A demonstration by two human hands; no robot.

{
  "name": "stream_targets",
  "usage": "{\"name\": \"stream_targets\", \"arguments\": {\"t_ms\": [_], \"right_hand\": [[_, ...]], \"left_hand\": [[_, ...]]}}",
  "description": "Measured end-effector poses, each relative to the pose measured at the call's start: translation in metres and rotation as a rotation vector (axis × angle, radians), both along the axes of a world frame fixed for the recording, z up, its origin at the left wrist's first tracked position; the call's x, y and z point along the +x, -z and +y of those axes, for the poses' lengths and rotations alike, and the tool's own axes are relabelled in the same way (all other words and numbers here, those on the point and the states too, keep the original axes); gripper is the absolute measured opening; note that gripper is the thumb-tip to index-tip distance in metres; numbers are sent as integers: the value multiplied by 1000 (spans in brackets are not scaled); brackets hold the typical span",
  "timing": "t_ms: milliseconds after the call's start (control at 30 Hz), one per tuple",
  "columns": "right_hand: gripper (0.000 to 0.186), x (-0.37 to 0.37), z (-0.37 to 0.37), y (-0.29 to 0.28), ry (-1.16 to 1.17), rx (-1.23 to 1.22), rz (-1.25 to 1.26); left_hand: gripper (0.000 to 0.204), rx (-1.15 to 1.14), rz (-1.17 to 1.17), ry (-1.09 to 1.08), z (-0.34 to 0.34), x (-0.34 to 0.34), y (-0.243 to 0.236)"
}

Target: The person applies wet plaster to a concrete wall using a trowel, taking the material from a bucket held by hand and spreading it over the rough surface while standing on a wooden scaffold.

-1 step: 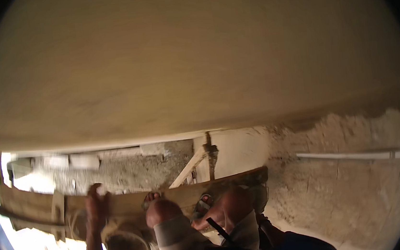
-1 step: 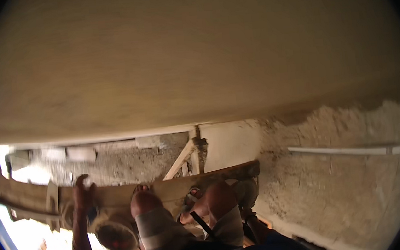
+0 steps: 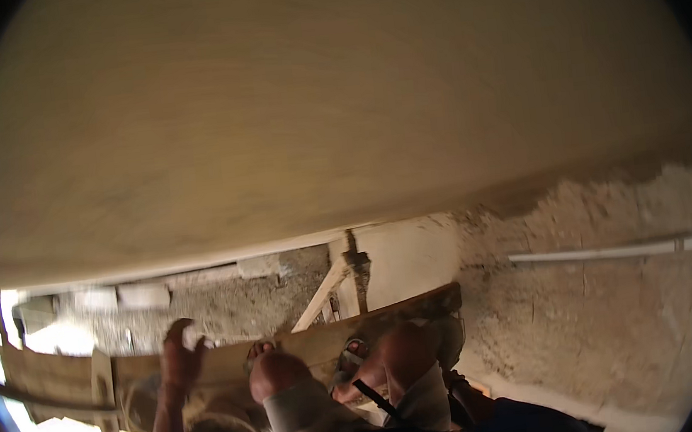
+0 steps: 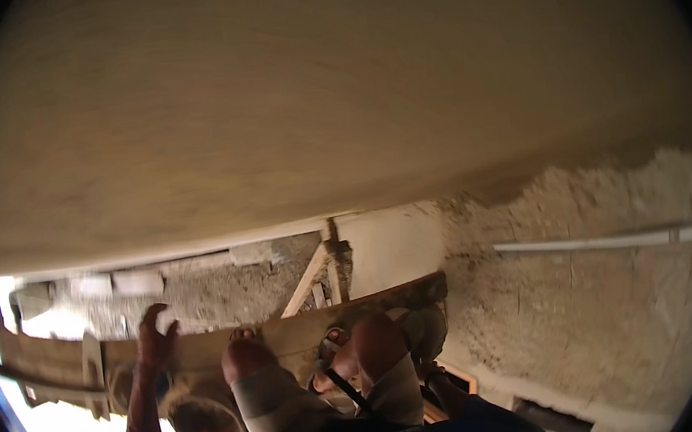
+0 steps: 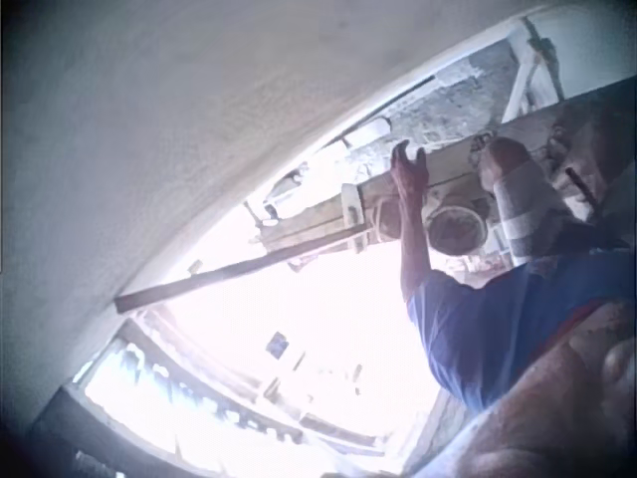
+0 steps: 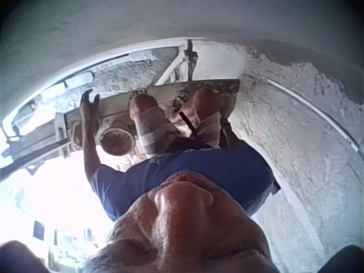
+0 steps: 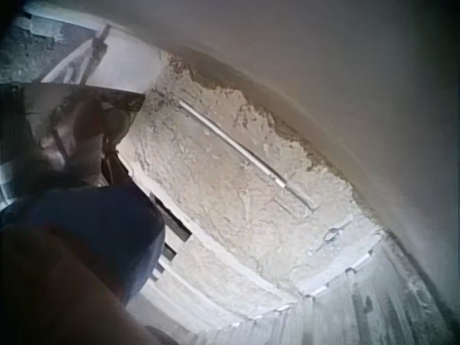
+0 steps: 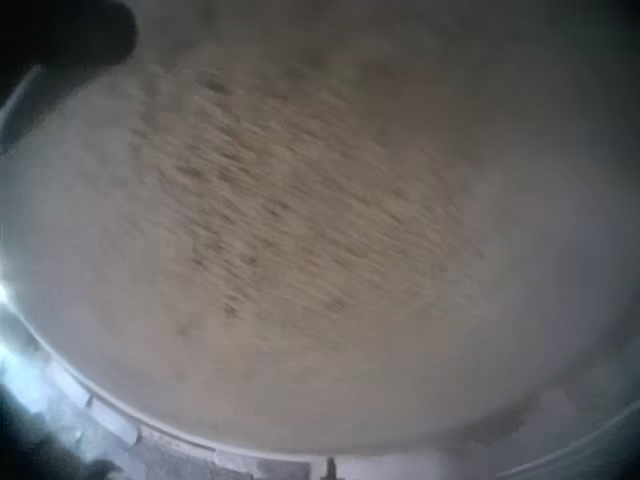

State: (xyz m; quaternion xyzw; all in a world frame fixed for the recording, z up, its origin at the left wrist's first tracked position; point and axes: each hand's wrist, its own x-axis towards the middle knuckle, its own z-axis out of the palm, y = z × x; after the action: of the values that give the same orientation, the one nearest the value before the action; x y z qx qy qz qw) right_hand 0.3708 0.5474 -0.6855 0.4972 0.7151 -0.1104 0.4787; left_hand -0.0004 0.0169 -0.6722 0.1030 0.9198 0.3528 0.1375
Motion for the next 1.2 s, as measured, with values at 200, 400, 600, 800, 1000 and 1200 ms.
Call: {"name": "stream_targets", "arguments": {"t_ms": [200, 400, 600, 800, 1000, 1200], "right_hand": [[58, 71, -17, 37, 67, -43, -9], [56, 86, -43, 65, 225, 87, 229], [34, 72, -25, 102, 0, 99, 239], [28, 52, 13, 8, -261, -71, 207], [24, 82, 45, -27, -133, 244, 234], [35, 65, 45, 69, -9, 120, 144]], "left_hand": [[43, 197, -154, 1025, 257, -35, -4], [48, -15, -443, 1533, 426, 26, 43], [70, 32, -555, 1405, 498, 147, 147], [93, -37, -1120, 1303, 491, 177, 152], [68, 138, -1204, 1133, 481, 227, 202], [69, 328, -1062, 1034, 477, 251, 302]]}}
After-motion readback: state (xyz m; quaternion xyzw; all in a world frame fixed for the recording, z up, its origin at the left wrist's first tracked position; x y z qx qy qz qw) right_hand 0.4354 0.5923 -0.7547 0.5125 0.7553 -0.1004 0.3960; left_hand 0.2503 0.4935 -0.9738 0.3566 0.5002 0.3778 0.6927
